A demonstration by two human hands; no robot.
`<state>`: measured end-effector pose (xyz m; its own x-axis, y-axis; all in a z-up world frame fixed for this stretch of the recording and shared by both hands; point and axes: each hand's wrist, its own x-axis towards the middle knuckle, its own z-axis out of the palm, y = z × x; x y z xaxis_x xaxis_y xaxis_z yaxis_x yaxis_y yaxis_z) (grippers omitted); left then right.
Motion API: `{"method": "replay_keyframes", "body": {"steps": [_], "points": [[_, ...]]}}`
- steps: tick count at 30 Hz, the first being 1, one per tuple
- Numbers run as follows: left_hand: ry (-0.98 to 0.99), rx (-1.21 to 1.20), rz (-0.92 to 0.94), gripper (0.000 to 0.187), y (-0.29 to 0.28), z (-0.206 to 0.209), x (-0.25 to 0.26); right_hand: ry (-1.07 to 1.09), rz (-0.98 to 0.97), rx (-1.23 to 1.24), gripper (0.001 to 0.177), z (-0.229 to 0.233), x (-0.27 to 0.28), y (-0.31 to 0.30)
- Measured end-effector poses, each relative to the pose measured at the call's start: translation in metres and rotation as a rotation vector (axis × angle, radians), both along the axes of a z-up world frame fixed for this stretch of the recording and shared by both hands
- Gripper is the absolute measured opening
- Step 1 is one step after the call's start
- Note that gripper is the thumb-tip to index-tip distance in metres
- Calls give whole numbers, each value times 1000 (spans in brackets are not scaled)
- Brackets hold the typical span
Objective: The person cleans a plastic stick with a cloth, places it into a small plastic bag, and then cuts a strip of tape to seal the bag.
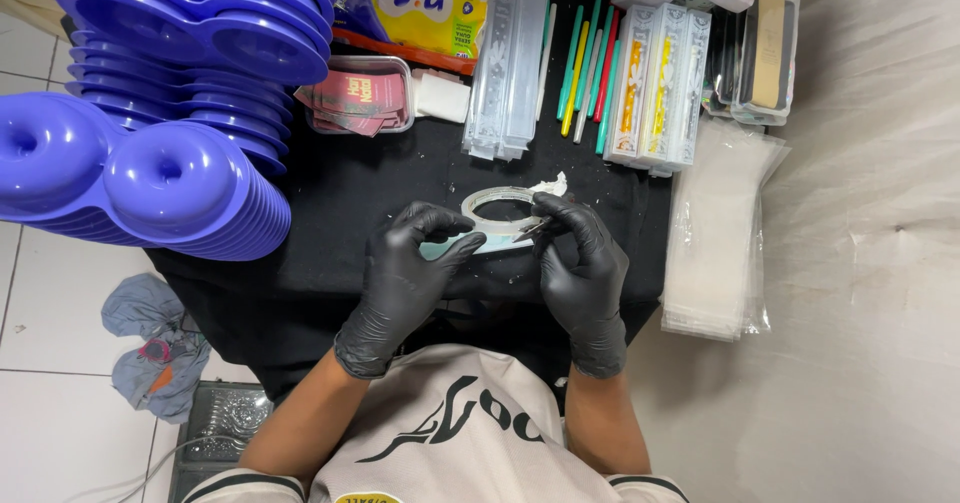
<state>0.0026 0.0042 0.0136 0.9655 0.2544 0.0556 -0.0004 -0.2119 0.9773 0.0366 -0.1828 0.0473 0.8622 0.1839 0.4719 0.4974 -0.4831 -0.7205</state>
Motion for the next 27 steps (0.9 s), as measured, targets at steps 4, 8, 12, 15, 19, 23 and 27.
{"method": "replay_keyframes", "body": {"steps": [4, 8, 12, 15, 19, 23, 27], "points": [[14, -37, 8, 10, 0, -1, 0, -11, -9, 5, 44, -2, 1, -1], [43, -68, -21, 11, 3, 2, 1, -5, 3, 18, 44, -5, 2, -5], [44, -41, -2, 9, 2, 5, 0, -9, 10, 12, 44, -8, 3, -6], [43, -24, -17, 7, 2, 4, 0, -15, 7, -4, 43, -9, 3, -7], [62, -11, -42, 8, 3, 8, -1, -15, 2, -4, 43, -12, 4, -7], [58, -51, -54, 7, 5, 10, 1, -31, 7, 16, 42, -15, 7, -8], [118, -195, -78, 5, 5, 3, 1, -18, -8, 37, 42, -13, 10, -7]]}}
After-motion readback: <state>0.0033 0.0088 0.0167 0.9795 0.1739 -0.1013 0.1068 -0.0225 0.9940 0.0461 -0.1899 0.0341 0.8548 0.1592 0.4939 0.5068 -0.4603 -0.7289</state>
